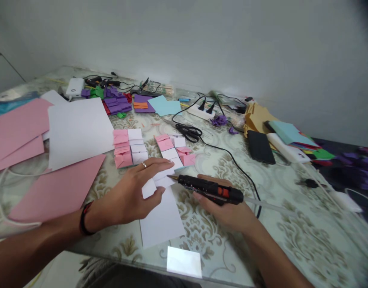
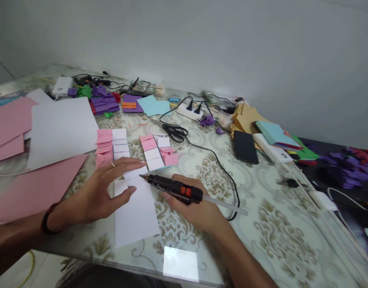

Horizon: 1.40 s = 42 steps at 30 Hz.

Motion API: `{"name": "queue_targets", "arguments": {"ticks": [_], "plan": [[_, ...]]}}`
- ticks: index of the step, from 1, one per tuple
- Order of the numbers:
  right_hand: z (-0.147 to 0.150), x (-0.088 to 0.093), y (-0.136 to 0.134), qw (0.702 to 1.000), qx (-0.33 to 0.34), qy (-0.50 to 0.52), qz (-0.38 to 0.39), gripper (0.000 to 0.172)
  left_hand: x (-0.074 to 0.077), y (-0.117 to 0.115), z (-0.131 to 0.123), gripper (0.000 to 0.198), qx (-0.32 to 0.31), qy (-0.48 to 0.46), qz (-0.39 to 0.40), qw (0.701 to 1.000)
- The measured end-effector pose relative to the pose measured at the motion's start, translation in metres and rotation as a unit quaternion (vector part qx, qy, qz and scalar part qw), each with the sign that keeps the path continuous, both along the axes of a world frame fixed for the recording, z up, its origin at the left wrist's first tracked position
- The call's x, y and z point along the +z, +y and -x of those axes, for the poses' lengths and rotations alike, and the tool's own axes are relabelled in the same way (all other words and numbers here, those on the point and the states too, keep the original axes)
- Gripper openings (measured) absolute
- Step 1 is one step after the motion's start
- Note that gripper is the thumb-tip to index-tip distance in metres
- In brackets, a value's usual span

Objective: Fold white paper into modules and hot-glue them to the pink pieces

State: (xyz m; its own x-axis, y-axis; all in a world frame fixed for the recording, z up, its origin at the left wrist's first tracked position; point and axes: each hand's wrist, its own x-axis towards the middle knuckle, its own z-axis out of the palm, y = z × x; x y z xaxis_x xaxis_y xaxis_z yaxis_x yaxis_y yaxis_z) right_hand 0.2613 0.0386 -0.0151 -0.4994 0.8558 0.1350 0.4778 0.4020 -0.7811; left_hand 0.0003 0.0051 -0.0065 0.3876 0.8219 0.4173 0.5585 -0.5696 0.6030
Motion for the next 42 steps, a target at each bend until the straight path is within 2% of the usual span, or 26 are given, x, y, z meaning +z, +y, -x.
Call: {"name": "queue_targets", "arguments": {"ticks": [8,13,17,20,23,26,29,33,37,42], "plan": [[0.000,0.004,0.000,1.000,-0.016,-0.002,0.011,0.023,0.002,0.002,0.000,0.049,0.005,0.002,-0.016,1.000],[-0.001,0.001,0.001,0.999,-0.046,-0.009,-0.006,0.026,0.005,0.000,0.000,0.047,0.012,0.020,-0.017,1.000],[-0.004,-0.004,0.000,0.995,-0.093,-0.025,-0.016,0.017,0.005,-0.001,0.000,0.047,0.020,0.027,-0.021,0.999],[-0.006,-0.007,0.000,0.994,-0.110,-0.024,-0.013,0.016,0.003,0.000,0.000,0.047,0.017,0.023,-0.031,0.999],[-0.006,-0.006,0.001,0.995,-0.094,-0.021,-0.005,0.016,0.002,0.000,0.000,0.047,0.017,0.022,-0.039,0.999],[-0.005,-0.001,0.003,0.999,-0.051,-0.014,0.005,0.025,0.003,-0.001,-0.001,0.046,0.019,0.029,-0.033,0.999],[-0.003,0.005,0.003,1.000,-0.006,-0.005,-0.007,0.029,0.005,-0.002,-0.002,0.045,0.022,0.033,-0.030,0.999],[-0.001,0.010,0.004,0.999,0.020,0.003,-0.031,0.031,0.004,-0.001,-0.003,0.046,0.028,0.039,-0.033,0.998],[0.001,0.008,0.004,0.998,0.044,0.014,-0.052,0.028,-0.001,0.001,-0.003,0.046,0.025,0.040,-0.053,0.997],[0.003,0.002,0.002,0.998,0.061,0.016,-0.031,0.029,-0.004,0.000,-0.003,0.047,0.026,0.039,-0.049,0.998]]}}
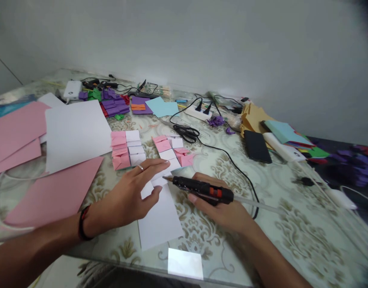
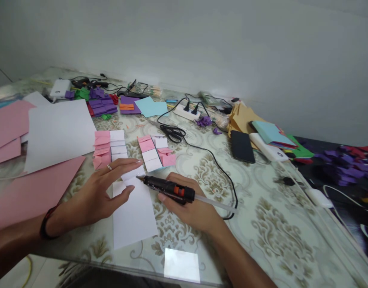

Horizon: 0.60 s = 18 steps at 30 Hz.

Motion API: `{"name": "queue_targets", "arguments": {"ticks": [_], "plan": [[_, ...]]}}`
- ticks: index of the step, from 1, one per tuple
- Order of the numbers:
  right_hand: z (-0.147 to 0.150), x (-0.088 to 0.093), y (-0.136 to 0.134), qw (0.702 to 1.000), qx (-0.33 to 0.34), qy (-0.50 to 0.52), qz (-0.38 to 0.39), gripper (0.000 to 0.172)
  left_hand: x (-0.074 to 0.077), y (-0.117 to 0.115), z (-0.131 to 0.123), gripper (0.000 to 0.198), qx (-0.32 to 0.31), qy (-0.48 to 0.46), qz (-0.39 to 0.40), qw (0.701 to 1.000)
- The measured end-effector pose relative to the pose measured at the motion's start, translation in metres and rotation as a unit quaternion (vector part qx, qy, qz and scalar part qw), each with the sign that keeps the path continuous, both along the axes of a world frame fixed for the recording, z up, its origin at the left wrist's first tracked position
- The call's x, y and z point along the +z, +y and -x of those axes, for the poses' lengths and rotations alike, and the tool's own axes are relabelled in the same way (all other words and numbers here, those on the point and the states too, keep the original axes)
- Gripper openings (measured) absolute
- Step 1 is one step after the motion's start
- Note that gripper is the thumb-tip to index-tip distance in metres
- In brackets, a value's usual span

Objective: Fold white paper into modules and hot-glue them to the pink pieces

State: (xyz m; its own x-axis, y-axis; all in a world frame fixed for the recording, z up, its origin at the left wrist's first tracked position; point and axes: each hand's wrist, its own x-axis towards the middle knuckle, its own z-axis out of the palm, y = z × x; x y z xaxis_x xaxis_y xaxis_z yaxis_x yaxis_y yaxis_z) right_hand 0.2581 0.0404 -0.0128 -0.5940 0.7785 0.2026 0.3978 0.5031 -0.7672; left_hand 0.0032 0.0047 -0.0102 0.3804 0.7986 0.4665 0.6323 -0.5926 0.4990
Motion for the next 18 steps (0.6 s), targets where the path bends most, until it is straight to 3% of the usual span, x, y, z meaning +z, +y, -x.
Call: {"name": "queue_targets", "arguments": {"ticks": [4,8,11,14,18], "plan": [[-0.009,-0.004,-0.002,0.999,-0.017,0.005,0.034,0.025,0.002,0.000,0.001,0.046,0.009,-0.002,0.011,1.000],[-0.027,-0.002,0.005,0.986,-0.152,-0.049,0.042,0.027,0.006,0.001,0.002,0.045,0.013,-0.008,0.047,0.999],[-0.037,0.002,0.018,0.970,-0.214,-0.116,-0.011,0.030,0.007,0.001,0.003,0.046,0.005,-0.022,0.070,0.997],[-0.049,-0.003,0.035,0.951,-0.230,-0.205,-0.028,0.029,0.006,0.000,0.005,0.049,-0.016,-0.044,0.081,0.996],[-0.081,-0.022,0.057,0.927,-0.249,-0.280,0.019,0.026,0.007,-0.003,0.007,0.049,-0.046,-0.066,0.078,0.994]]}}
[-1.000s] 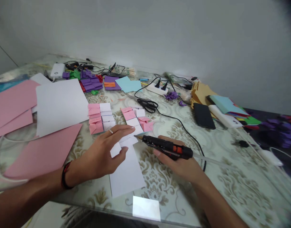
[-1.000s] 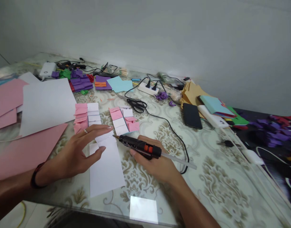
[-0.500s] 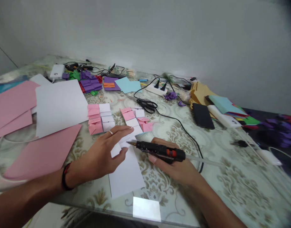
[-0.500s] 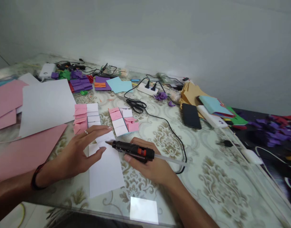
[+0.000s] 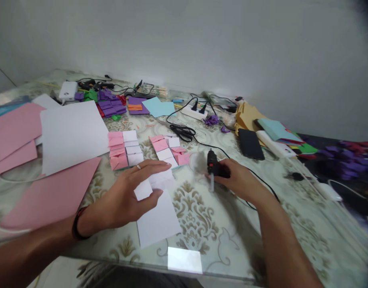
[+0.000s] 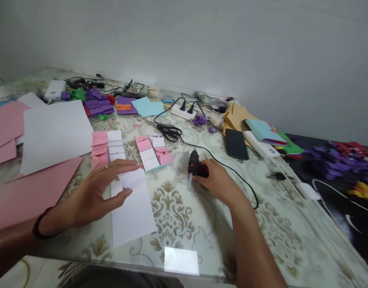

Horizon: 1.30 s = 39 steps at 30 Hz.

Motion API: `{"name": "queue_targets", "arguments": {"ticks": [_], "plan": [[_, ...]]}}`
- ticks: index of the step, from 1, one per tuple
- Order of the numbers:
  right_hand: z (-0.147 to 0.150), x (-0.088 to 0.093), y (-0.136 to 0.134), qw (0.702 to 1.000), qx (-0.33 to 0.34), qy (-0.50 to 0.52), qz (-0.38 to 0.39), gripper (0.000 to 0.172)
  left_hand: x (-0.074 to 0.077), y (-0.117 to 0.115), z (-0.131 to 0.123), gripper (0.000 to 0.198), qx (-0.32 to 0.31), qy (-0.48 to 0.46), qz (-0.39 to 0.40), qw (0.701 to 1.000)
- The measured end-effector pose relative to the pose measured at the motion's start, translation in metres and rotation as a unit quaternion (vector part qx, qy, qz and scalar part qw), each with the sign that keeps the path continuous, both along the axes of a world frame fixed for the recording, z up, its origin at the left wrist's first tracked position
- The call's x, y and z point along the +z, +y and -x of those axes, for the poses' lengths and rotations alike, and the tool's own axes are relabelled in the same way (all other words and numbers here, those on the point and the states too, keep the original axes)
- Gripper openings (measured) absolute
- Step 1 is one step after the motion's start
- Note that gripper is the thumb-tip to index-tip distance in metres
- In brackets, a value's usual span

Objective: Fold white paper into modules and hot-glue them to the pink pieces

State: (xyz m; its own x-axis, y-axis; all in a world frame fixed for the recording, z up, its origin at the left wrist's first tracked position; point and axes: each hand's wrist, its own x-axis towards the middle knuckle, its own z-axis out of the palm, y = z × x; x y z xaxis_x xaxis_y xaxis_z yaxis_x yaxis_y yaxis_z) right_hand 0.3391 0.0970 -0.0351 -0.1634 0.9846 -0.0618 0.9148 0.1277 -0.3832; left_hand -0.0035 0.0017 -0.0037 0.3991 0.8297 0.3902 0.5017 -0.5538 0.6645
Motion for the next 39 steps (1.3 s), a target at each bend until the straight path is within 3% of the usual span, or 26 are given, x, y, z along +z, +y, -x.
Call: {"name": "queue_targets", "arguments": {"ticks": [3,6,8,10,13,19,23,27,32,39], "plan": [[-0.023,-0.005,0.005,0.999,0.035,0.019,-0.016,0.040,0.002,-0.002,0.000,0.049,-0.022,-0.022,0.001,1.000],[-0.019,0.014,-0.007,0.993,0.067,0.063,-0.071,0.046,0.004,-0.004,-0.001,0.046,-0.032,-0.041,-0.006,0.999],[0.004,0.034,-0.024,0.982,0.116,0.126,-0.083,0.042,0.005,-0.005,-0.001,0.044,-0.039,-0.049,-0.009,0.998],[0.036,0.052,-0.042,0.956,0.186,0.225,-0.029,0.032,0.006,-0.005,-0.002,0.043,-0.046,-0.057,-0.004,0.997],[0.079,0.060,-0.058,0.905,0.237,0.350,0.048,0.023,0.005,-0.004,-0.003,0.046,-0.051,-0.069,0.020,0.996],[0.103,0.031,-0.055,0.825,0.198,0.523,0.083,0.015,0.003,-0.001,-0.002,0.049,-0.043,-0.100,0.067,0.992],[0.102,0.018,-0.057,0.799,0.185,0.563,0.104,0.019,0.003,-0.001,-0.003,0.044,-0.047,-0.103,0.069,0.991],[0.104,0.017,-0.060,0.774,0.154,0.595,0.152,0.030,0.001,0.000,-0.003,0.042,-0.063,-0.110,0.039,0.991],[0.107,0.026,-0.060,0.778,0.125,0.584,0.197,0.022,-0.003,0.000,-0.001,0.028,-0.051,-0.069,0.030,0.996],[0.111,0.031,-0.064,0.803,0.086,0.557,0.194,0.028,0.001,-0.001,-0.001,0.018,-0.072,-0.060,0.069,0.993]]}}
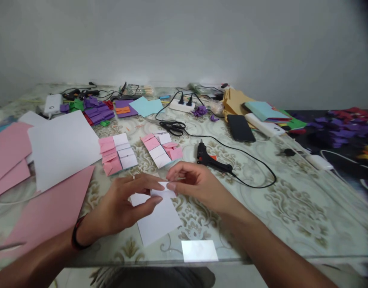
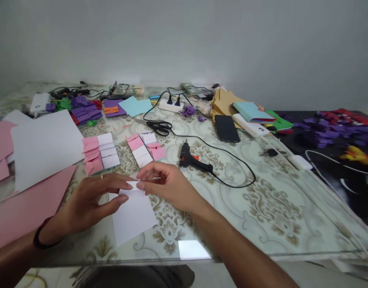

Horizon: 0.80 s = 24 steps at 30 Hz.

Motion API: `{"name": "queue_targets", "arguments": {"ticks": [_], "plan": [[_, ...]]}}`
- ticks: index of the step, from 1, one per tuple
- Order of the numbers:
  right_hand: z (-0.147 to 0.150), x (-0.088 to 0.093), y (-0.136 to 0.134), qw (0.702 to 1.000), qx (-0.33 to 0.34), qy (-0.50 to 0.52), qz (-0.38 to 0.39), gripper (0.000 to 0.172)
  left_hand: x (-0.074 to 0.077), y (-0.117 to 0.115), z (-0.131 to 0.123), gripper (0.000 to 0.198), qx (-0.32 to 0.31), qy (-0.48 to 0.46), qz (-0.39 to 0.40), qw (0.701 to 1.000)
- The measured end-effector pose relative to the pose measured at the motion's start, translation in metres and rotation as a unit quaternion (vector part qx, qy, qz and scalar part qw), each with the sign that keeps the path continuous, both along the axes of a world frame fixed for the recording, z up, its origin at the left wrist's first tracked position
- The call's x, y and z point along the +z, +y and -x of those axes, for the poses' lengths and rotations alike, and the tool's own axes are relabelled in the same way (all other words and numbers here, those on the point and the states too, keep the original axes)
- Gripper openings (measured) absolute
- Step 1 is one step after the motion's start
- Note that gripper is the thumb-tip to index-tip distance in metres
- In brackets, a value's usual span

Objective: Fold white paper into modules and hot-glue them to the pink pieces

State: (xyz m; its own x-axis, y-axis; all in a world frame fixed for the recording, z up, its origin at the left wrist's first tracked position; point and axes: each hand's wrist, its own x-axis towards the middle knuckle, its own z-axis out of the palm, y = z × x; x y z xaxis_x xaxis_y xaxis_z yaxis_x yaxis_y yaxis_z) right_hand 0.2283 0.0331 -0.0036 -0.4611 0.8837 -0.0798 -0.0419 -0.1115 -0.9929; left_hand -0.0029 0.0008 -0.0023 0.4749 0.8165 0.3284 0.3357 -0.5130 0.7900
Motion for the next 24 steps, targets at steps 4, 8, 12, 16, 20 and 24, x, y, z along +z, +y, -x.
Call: {"name": "queue_targets", "arguments": {"ticks": [4,8,12,16,20,24], "plan": [[0.002,-0.002,-0.001,0.999,-0.008,-0.037,-0.034,0.021,0.003,0.002,-0.001,0.011,0.033,0.004,0.068,0.997],[0.005,-0.005,-0.004,0.992,-0.012,-0.080,-0.094,0.009,0.002,0.006,-0.003,0.008,0.075,0.008,0.118,0.990],[0.009,-0.005,-0.006,0.978,-0.008,-0.147,-0.146,0.006,-0.001,0.007,-0.005,0.008,0.083,0.022,0.127,0.988],[0.012,-0.005,-0.007,0.969,0.003,-0.188,-0.161,0.007,-0.004,0.006,-0.006,0.008,0.084,0.025,0.119,0.989],[0.010,-0.007,-0.006,0.962,0.006,-0.209,-0.178,0.006,-0.004,0.007,-0.006,0.007,0.075,0.022,0.133,0.988],[0.012,-0.009,-0.006,0.955,0.003,-0.218,-0.202,0.006,-0.002,0.009,-0.004,0.008,0.086,0.074,0.112,0.987]]}}
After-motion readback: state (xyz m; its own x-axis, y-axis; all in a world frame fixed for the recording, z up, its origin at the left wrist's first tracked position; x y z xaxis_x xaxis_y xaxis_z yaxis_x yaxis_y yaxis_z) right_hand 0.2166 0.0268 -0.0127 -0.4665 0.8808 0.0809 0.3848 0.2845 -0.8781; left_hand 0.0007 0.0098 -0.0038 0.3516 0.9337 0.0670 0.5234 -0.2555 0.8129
